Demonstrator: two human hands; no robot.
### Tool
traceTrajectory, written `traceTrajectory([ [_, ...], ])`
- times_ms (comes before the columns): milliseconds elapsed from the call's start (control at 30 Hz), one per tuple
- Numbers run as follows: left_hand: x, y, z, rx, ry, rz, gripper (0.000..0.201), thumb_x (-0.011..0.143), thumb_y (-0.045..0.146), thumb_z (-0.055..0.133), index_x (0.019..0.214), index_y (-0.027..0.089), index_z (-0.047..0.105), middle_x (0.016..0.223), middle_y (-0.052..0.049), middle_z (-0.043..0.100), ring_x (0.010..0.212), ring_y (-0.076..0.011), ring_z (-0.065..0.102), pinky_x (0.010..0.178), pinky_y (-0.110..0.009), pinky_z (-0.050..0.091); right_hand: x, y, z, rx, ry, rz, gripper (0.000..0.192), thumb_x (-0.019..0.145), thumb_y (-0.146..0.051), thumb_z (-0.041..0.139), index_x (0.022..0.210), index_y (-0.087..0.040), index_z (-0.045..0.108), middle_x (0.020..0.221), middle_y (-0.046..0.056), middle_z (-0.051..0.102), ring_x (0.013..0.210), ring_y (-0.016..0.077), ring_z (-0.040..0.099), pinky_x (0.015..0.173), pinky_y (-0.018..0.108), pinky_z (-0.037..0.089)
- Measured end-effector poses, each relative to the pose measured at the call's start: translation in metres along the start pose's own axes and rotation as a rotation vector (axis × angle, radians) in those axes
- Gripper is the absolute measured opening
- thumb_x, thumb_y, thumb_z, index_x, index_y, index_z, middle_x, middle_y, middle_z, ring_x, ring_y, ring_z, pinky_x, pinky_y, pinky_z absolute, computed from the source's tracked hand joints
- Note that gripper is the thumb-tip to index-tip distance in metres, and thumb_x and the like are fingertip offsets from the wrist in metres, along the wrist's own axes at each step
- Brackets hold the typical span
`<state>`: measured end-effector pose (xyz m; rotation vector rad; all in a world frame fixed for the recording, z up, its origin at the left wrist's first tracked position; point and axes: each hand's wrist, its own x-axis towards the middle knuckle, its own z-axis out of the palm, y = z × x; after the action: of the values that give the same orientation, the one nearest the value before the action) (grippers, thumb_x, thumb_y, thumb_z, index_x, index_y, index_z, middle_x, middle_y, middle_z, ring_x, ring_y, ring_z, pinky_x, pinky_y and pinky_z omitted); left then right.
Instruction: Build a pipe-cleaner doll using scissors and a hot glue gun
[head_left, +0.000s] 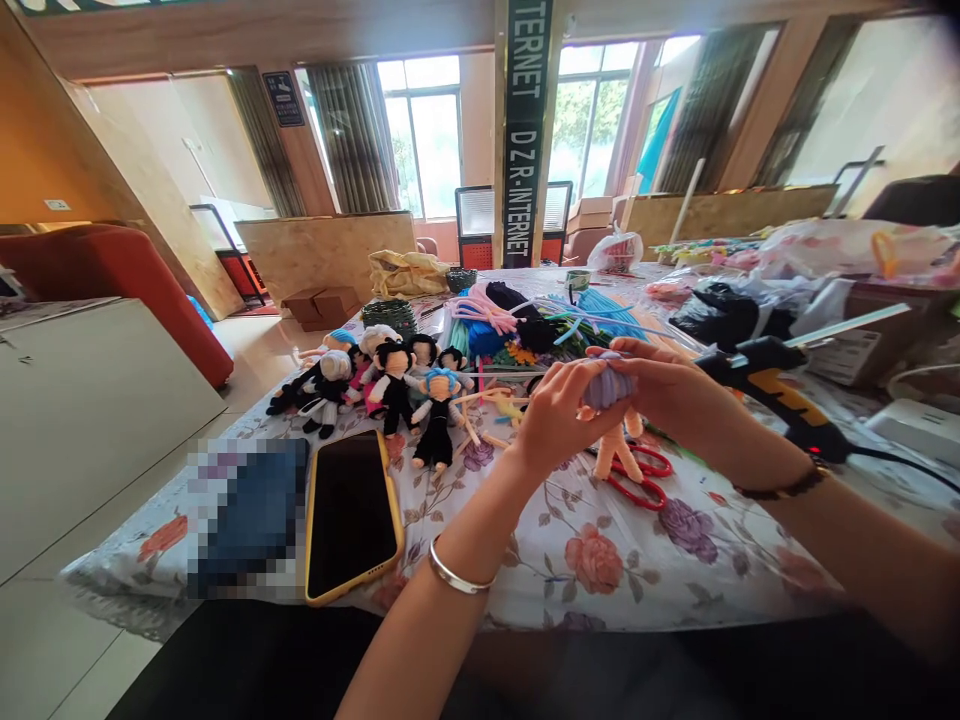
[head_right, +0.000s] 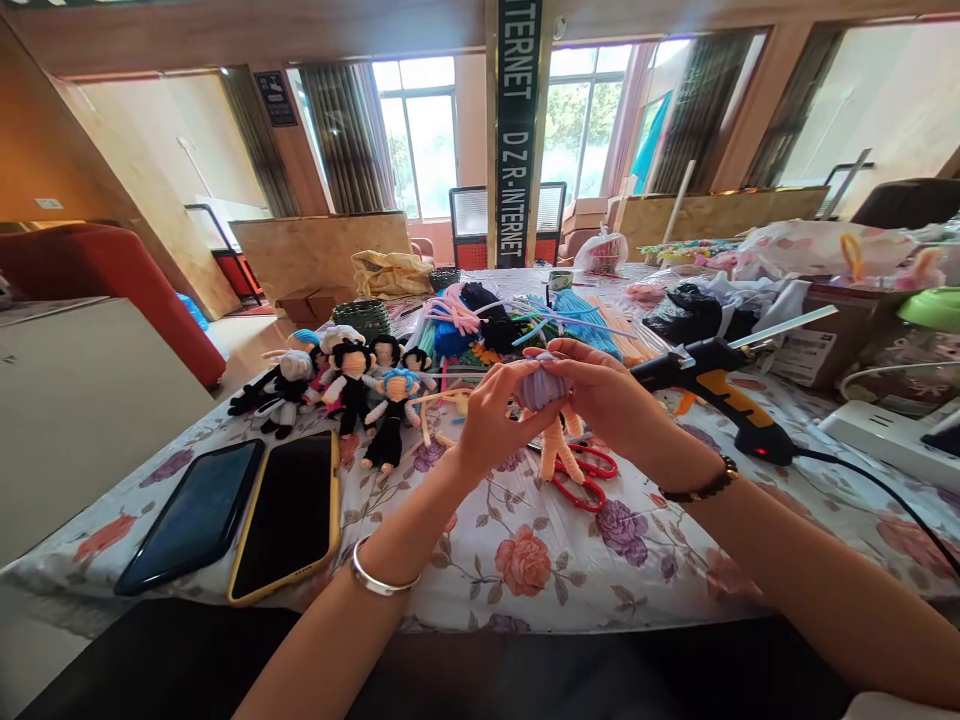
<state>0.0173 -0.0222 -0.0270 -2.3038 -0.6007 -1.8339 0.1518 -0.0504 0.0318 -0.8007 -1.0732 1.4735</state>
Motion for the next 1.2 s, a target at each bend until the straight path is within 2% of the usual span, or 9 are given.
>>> traceTrajectory([
  [167,-0.002,0.003,-0.001,0.051,-0.042,0.033,0.037,0.082,0.036,0.058,0.114,0.021,0.046,0.103,-0.008,0.064,0.099,-0.0183,0.063,0.083,-0.035,0.054,-0.009,0.001,0.005,-0.067,0.083,-0.05,0.016,0.063,-0.016,0.072,0.074,-0.024,0.063,0.089,-0.001,0.066,0.073,0.0111,0.058,0.059,0.022,0.046],
  [333,-0.002,0.008,-0.007,0.208,-0.151,0.111,0.026,0.088,0.037,0.047,0.108,0.021,0.051,0.113,-0.009,0.059,0.111,-0.02,0.06,0.09,-0.039,0.052,-0.026,0.0,0.016,-0.177,0.045,-0.202,0.016,0.065,-0.02,0.072,0.076,-0.028,0.063,0.097,-0.001,0.064,0.084,0.014,0.058,0.066,0.025,0.047],
  [500,-0.002,0.012,-0.013,0.293,-0.101,0.13,0.023,0.093,0.031,0.039,0.102,0.017,0.054,0.12,-0.011,0.057,0.117,-0.016,0.056,0.093,-0.034,0.052,-0.029,0.0,0.024,-0.296,0.001,-0.367,0.019,0.065,-0.018,0.074,0.076,-0.029,0.064,0.089,0.0,0.062,0.083,0.0153,0.058,0.068,0.029,0.047],
  [633,-0.002,0.013,-0.015,0.388,-0.082,0.092,0.024,0.093,0.028,0.036,0.1,0.018,0.057,0.119,-0.007,0.057,0.116,-0.0177,0.057,0.087,-0.037,0.054,-0.023,-0.002,0.031,-0.313,-0.046,-0.444,0.021,0.062,-0.015,0.075,0.072,-0.028,0.062,0.084,0.002,0.062,0.087,0.0175,0.058,0.073,0.033,0.046],
  [767,-0.001,0.013,-0.016,0.419,-0.077,0.064,0.024,0.093,0.024,0.036,0.101,0.019,0.058,0.124,-0.007,0.054,0.118,-0.0183,0.056,0.086,-0.039,0.055,-0.018,-0.002,0.033,-0.3,-0.079,-0.46,0.022,0.06,-0.013,0.075,0.069,-0.027,0.061,0.083,0.001,0.061,0.089,0.0171,0.057,0.076,0.033,0.047],
  [1000,0.0,0.012,-0.016,0.418,-0.063,0.014,0.024,0.093,0.025,0.036,0.101,0.018,0.057,0.126,-0.008,0.053,0.122,-0.0192,0.053,0.088,-0.04,0.054,-0.012,-0.004,0.029,-0.337,-0.137,-0.399,0.02,0.063,-0.02,0.076,0.078,-0.029,0.065,0.091,0.001,0.063,0.087,0.0156,0.058,0.067,0.028,0.048],
  [1100,0.001,0.012,-0.016,0.472,-0.1,0.011,0.024,0.093,0.024,0.036,0.102,0.017,0.058,0.125,-0.008,0.053,0.123,-0.0193,0.052,0.088,-0.04,0.054,-0.01,-0.005,0.028,-0.345,-0.151,-0.39,0.019,0.064,-0.022,0.076,0.078,-0.03,0.066,0.093,0.002,0.063,0.089,0.0166,0.058,0.066,0.029,0.048],
  [1200,0.002,0.015,-0.018,0.591,-0.188,0.038,0.029,0.093,0.022,0.032,0.105,0.016,0.058,0.126,-0.009,0.053,0.126,-0.0205,0.05,0.086,-0.042,0.053,-0.01,-0.005,0.028,-0.348,-0.108,-0.395,0.022,0.059,-0.02,0.078,0.075,-0.028,0.066,0.091,0.002,0.063,0.089,0.0174,0.058,0.066,0.03,0.048],
])
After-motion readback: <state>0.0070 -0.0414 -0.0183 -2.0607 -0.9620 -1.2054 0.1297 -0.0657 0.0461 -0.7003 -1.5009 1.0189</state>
